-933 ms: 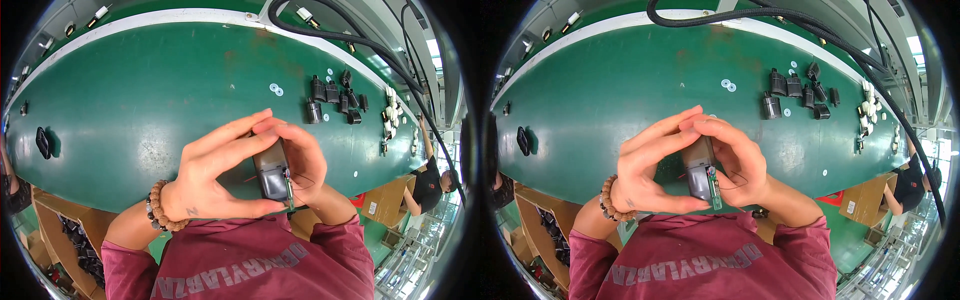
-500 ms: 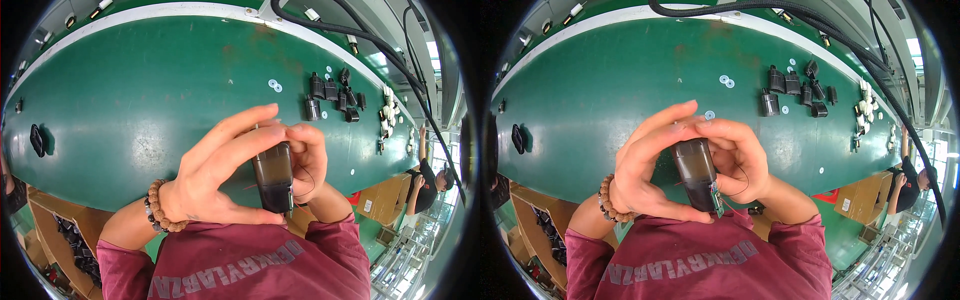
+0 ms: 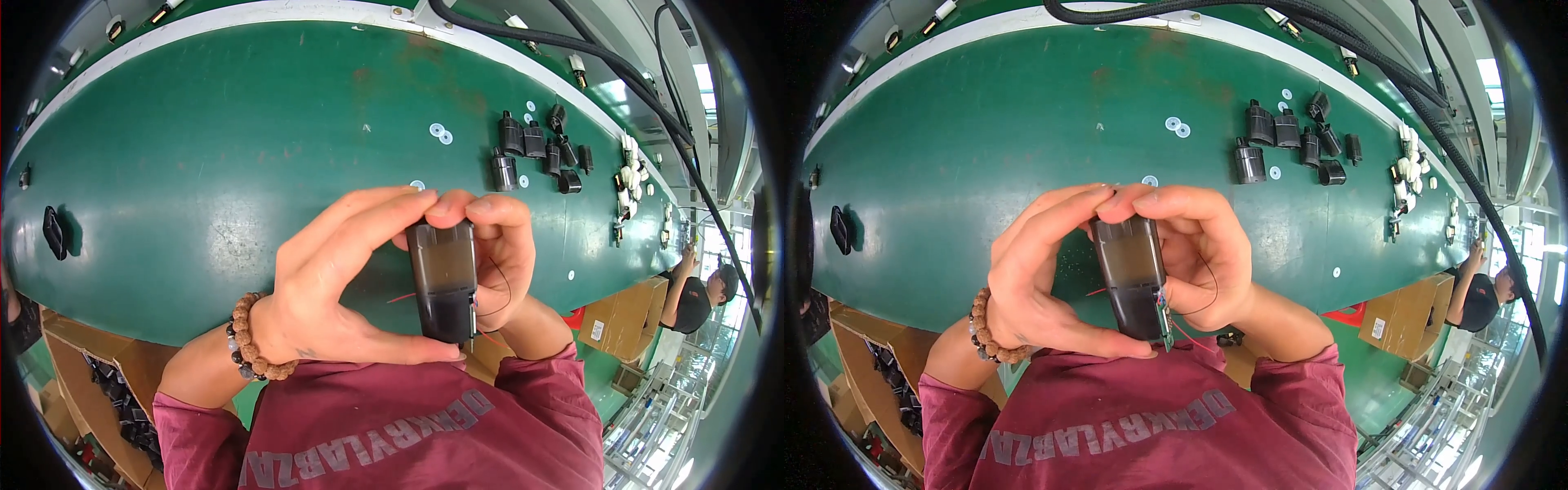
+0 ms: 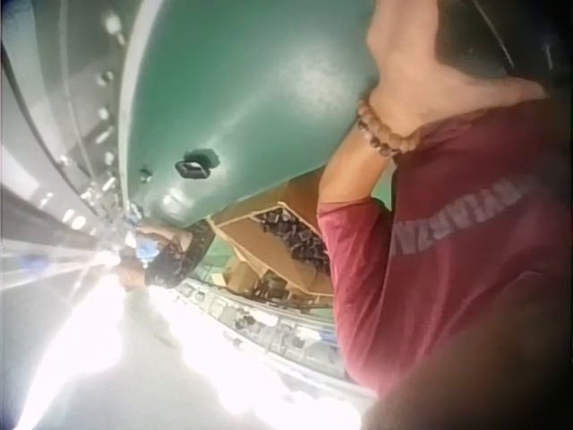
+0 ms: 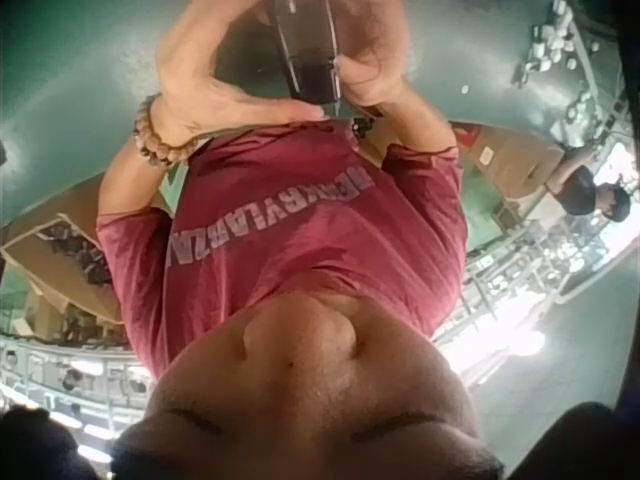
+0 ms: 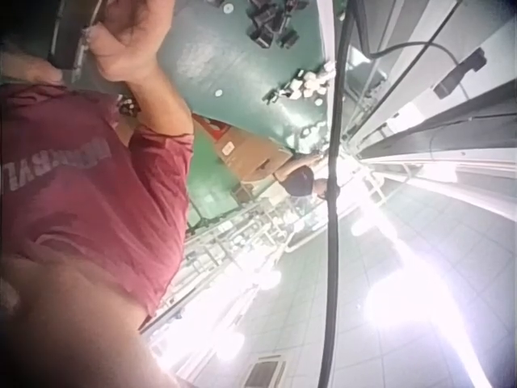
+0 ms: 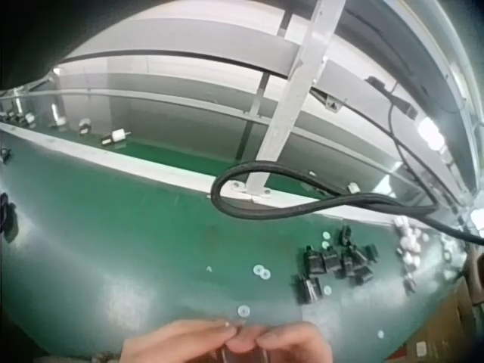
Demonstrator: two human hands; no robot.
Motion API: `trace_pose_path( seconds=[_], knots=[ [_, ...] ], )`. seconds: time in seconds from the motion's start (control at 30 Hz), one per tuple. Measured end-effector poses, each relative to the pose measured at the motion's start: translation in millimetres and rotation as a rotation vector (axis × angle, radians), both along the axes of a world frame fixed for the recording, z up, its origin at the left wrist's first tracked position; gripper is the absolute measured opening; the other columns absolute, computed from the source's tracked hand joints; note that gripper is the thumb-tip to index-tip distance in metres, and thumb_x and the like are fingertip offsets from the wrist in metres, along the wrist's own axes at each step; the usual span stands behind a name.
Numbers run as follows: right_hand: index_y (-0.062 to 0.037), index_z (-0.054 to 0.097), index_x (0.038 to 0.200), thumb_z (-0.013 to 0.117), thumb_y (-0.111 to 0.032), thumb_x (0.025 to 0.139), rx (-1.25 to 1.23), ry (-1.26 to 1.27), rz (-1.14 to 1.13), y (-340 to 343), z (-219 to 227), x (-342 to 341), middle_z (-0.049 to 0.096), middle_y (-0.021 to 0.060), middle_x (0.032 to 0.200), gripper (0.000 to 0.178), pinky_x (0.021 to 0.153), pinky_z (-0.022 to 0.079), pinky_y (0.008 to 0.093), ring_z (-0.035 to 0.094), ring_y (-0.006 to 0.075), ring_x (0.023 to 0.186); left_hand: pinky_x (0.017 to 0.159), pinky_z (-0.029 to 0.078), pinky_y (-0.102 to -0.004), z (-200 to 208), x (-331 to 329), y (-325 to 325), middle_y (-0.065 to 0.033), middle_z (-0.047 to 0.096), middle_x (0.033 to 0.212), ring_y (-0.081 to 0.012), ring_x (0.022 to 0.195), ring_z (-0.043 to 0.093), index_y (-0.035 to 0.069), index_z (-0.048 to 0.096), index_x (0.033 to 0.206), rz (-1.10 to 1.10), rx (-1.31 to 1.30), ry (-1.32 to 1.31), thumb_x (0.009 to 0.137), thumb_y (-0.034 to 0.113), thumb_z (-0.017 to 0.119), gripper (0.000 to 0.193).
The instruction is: The person assembles small electronic components by hand, fitting a white motor into a black plastic housing.
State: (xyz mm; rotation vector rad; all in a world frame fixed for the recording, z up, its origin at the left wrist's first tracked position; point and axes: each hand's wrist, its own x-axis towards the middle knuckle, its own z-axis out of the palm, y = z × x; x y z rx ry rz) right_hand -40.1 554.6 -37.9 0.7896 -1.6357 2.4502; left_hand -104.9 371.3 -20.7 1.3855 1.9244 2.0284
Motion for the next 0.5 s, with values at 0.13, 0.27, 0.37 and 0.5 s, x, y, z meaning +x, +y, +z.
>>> trace_pose_path(
  seconds=[0.13,0.27,0.37,0.5],
  knots=[
    [-0.0007,0.032,0.135,0.064,-0.008,0.09,0.071,-0.007,-0.039,5,5,-2,0.041,0.0237,0.135,0.056,0.104,0.044,0.044,0.048,0.0354,0.125,0.085,0.053,-0.0339,-3,-3,1,-0.0224,0.056,0.124,-0.0287,0.106,0.062,-0.007,0.05,0.129,-0.01,-0.01,-0.011,0.052,0.031,0.095,0.097],
    [0.0022,0.041,0.131,0.067,0.001,0.084,-0.09,-0.215,-0.144,23,20,35,0.047,0.027,0.131,0.054,0.099,0.048,0.048,0.053,0.0371,0.12,0.093,0.048,-0.0371,2,-7,-5,-0.0218,0.054,0.129,-0.0312,0.113,0.059,-0.008,0.049,0.129,-0.102,-0.117,-0.109,0.05,0.038,0.095,0.102],
    [0.0025,0.05,0.121,0.073,-0.006,0.079,0.039,-0.416,-0.523,65,37,127,0.06,0.0271,0.107,0.049,0.077,0.056,0.0468,0.064,0.0396,0.09,0.111,0.032,-0.048,7,-12,-31,-0.0292,0.042,0.139,-0.0392,0.13,0.043,-0.012,0.032,0.138,-0.08,-0.218,-0.104,0.054,0.05,0.09,0.12],
    [0.0018,0.052,0.122,0.077,-0.012,0.076,0.176,-0.968,-0.525,146,39,258,0.062,0.0251,0.11,0.054,0.068,0.061,0.0405,0.068,0.0351,0.084,0.105,0.039,-0.0482,27,8,-89,-0.0312,0.046,0.134,-0.0394,0.121,0.052,-0.014,0.033,0.137,0.613,-0.033,-0.228,0.065,0.069,0.073,0.117]
  ],
)
